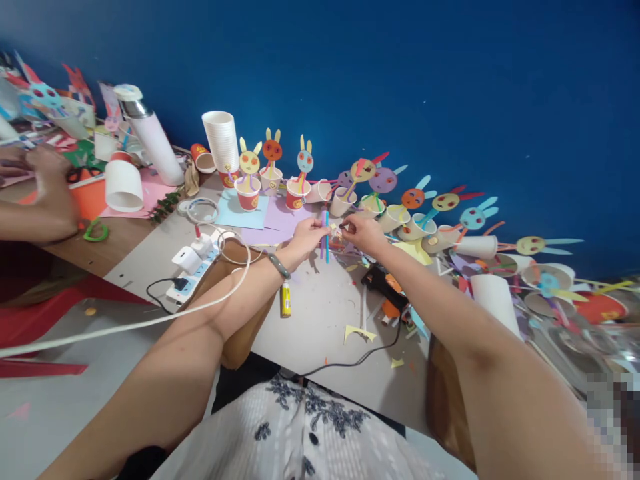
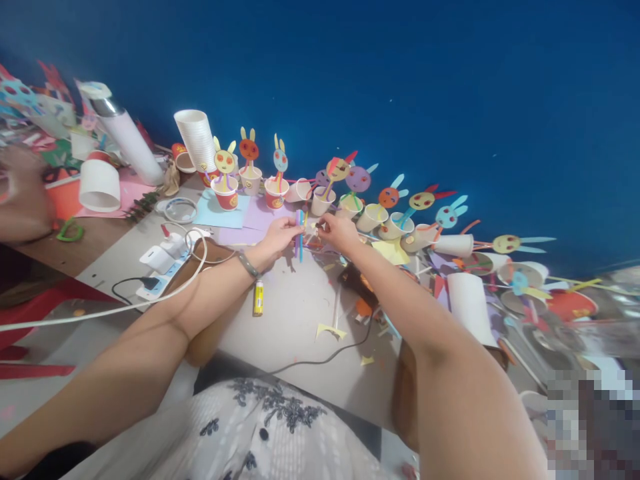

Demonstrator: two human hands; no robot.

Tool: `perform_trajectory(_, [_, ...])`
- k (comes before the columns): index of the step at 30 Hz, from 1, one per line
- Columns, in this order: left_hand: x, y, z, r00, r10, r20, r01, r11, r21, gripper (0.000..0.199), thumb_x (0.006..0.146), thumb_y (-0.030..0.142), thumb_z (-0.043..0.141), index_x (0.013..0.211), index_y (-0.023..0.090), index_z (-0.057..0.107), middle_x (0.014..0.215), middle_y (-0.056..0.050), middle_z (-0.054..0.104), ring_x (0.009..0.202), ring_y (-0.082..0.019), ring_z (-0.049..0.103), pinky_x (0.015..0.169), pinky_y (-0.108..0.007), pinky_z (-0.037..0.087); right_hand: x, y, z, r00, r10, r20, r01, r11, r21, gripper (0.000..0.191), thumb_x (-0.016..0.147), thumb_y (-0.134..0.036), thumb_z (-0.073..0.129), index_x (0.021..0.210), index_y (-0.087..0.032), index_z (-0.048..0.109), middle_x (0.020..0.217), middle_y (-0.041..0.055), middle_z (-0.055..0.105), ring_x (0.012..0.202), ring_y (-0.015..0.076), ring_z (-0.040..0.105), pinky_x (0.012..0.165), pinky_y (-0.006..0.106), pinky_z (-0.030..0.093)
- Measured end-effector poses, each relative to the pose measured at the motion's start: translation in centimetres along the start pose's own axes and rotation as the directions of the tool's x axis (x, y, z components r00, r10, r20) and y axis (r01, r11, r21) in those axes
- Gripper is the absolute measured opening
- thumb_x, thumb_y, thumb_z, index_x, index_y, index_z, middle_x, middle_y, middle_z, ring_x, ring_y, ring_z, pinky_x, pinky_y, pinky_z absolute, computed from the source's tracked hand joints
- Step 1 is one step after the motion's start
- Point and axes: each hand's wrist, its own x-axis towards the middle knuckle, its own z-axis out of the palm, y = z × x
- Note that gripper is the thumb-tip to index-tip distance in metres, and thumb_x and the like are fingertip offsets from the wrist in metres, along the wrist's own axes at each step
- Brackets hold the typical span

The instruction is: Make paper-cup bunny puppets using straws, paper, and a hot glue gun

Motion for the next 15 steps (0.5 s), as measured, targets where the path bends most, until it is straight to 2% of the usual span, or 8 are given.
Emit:
perform_trajectory(3, [0.1,-0.2,-0.1,1.0,0.0,0.001,0.0,1.0,0.011,0.019,0.081,0.004,0.074,0.073,0.014,0.059,0.061,0.004,0.059,0.053,-0.007,0.054,0.056,-0.02,0.042,-0.2,0.0,0.2,0.999,-0.04,0.008,0.04,0.999,0.012,0.023,0.086,-0.033,0.061,0.102,-0.02,0.072,0.085,0.0057,0.073,0.077,0.0212,0.062,0.066,0.03,0.035])
perform_trajectory(6, [0.3,-0.3,-0.1,1.0,0.013,0.004,-0.013,1.0,0.023,0.019,0.08,0.006,0.077,0.073,0.014,0.061,0.061,0.005,0.059,0.053,-0.007,0.053,0.055,-0.021,0.041,-0.2,-0.2,0.4,0.997,-0.078,0.0,0.078,0.997,0.025,0.022,0.085,-0.033,0.063,0.1,-0.019,0.072,0.102,0.0101,0.074,0.085,0.0227,0.063,0.069,0.031,0.037])
perform_trajectory(8, [0.4,-0.4,0.0,1.0,0.016,0.0,-0.016,0.999,0.029,0.019,0.081,0.005,0.075,0.072,0.014,0.061,0.06,0.005,0.058,0.051,-0.007,0.052,0.054,-0.021,0.039,-0.2,-0.3,0.5,0.997,-0.08,-0.014,0.081,0.996,0.037,0.024,0.084,-0.031,0.063,0.101,-0.017,0.071,0.107,0.0122,0.074,0.085,0.0232,0.063,0.071,0.031,0.038])
perform_trajectory(12, [0.7,-0.6,0.0,1.0,-0.004,0.025,0.004,1.0,0.017,0.016,0.081,0.004,0.073,0.072,0.014,0.063,0.06,0.004,0.06,0.051,-0.007,0.053,0.054,-0.021,0.039,0.1,-0.4,0.2,0.998,-0.062,-0.013,0.063,0.995,0.074,0.025,0.086,-0.031,0.059,0.101,-0.016,0.072,0.093,0.0099,0.075,0.075,0.0212,0.063,0.071,0.031,0.042])
perform_trajectory(15, [1.1,-1.0,-0.2,0.998,0.001,0.062,-0.002,1.0,0.003,0.014,0.08,0.006,0.073,0.072,0.014,0.065,0.062,0.002,0.064,0.054,-0.008,0.056,0.058,-0.021,0.043,0.2,-0.4,0.1,0.998,-0.065,0.015,0.063,0.993,0.097,0.025,0.087,-0.031,0.058,0.1,-0.016,0.073,0.09,0.0082,0.077,0.072,0.0193,0.062,0.07,0.03,0.044])
